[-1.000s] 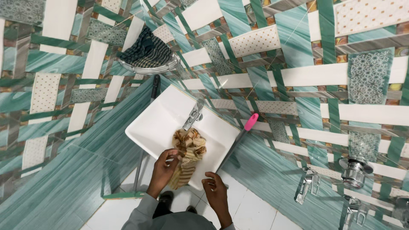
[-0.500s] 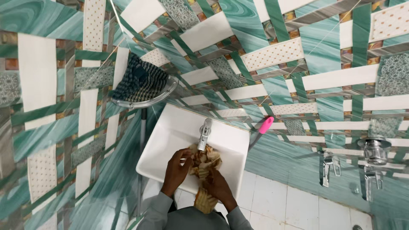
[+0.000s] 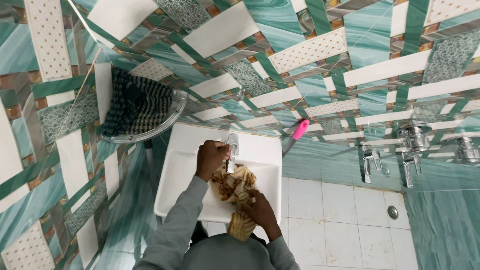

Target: The person washes a patterned cloth by hand in a sink, repeatedly scrubbing the fabric against itself and rinsing it under the tap.

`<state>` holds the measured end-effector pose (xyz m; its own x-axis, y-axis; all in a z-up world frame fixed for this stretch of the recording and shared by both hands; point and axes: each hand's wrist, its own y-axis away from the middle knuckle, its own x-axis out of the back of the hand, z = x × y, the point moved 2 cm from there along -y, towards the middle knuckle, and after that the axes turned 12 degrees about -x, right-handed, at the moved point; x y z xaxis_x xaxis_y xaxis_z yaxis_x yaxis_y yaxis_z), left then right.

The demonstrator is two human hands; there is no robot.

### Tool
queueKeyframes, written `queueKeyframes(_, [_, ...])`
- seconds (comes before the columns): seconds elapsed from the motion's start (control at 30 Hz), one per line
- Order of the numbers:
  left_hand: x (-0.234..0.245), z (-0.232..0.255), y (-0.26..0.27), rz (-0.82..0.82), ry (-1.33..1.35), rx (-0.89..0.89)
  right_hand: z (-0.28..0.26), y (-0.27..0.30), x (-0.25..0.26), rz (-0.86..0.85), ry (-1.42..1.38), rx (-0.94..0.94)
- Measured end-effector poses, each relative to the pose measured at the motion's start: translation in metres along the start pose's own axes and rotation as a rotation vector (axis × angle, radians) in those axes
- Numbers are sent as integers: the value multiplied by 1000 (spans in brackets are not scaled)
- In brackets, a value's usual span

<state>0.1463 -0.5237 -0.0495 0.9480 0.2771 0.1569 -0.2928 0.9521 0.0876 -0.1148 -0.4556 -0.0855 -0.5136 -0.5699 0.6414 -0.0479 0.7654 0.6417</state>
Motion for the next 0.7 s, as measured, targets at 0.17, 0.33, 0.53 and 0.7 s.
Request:
queueKeyframes(0.17, [-60, -40, -4, 107, 411, 118, 9, -40, -26, 28, 133, 105])
queueKeyframes(0.33, [-92, -48, 17, 38, 657, 130, -2, -75, -46, 110, 120, 273])
queueKeyframes(0.53, [-24, -96, 73, 270, 512, -90, -31, -95, -60, -59, -104, 124])
queueKeyframes(0.7, [-16, -123, 81, 217, 619, 356, -70, -81, -70, -538, -674, 355])
